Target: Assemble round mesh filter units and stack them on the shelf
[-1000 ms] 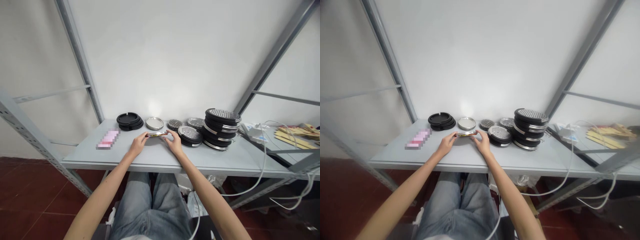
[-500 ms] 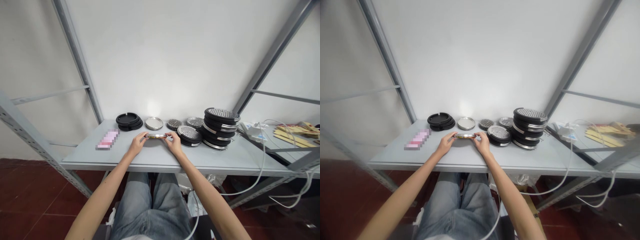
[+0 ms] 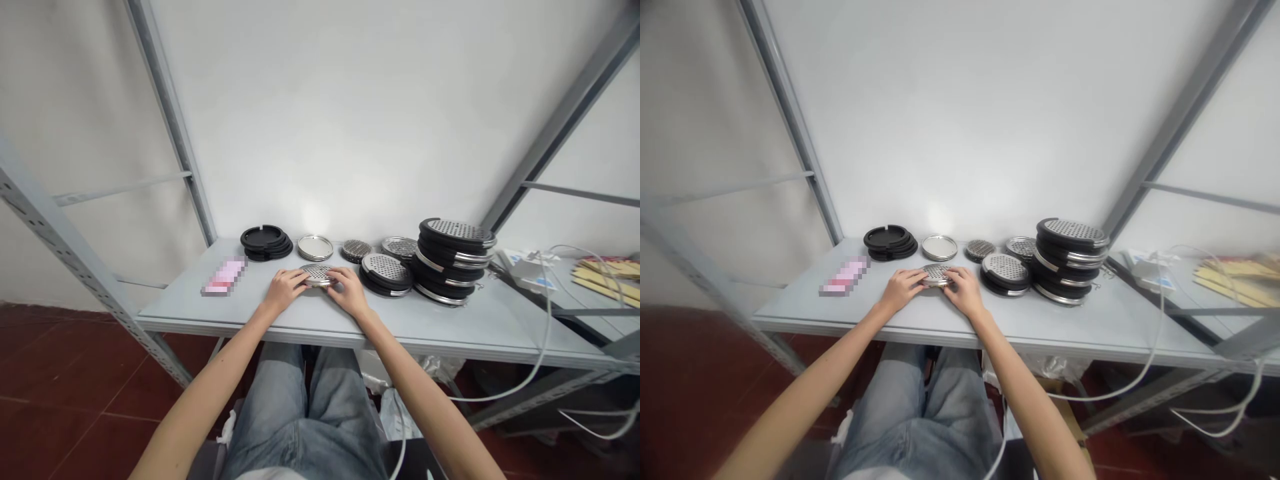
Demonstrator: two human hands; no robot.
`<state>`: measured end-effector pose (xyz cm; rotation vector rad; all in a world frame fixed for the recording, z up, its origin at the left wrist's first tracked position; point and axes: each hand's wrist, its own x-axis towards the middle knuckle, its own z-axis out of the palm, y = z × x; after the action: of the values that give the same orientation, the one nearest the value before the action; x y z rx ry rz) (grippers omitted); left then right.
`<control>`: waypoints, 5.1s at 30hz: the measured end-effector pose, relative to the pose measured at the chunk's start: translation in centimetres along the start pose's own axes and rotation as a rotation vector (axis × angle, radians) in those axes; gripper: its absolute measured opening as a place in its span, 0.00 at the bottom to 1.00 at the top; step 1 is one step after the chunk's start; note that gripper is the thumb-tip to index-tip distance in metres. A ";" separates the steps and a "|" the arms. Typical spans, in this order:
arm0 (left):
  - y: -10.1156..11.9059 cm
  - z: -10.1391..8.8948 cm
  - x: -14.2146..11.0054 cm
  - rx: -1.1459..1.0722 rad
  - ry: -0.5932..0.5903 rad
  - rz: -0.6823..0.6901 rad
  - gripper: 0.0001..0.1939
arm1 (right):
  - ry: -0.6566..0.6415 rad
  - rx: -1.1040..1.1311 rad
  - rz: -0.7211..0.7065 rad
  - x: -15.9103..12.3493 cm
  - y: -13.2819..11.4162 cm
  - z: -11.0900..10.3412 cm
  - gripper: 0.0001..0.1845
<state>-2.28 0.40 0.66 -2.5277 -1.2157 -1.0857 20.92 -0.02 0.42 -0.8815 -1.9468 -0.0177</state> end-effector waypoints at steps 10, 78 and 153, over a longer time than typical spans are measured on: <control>-0.3 0.4 0.0 -0.201 -0.090 -0.019 0.23 | -0.075 0.012 0.178 -0.1 1.3 0.6 0.18; -4.9 -0.6 8.0 0.324 0.131 -0.386 0.21 | -0.142 0.068 0.182 0.0 1.1 0.9 0.08; 0.1 -2.2 -1.7 -0.130 -0.022 0.086 0.16 | 0.114 -0.267 0.186 0.2 0.2 0.6 0.32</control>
<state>-4.17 -1.59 1.18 -2.6673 -1.0639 -1.1546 20.51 0.42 0.18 -1.2086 -1.7748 -0.2177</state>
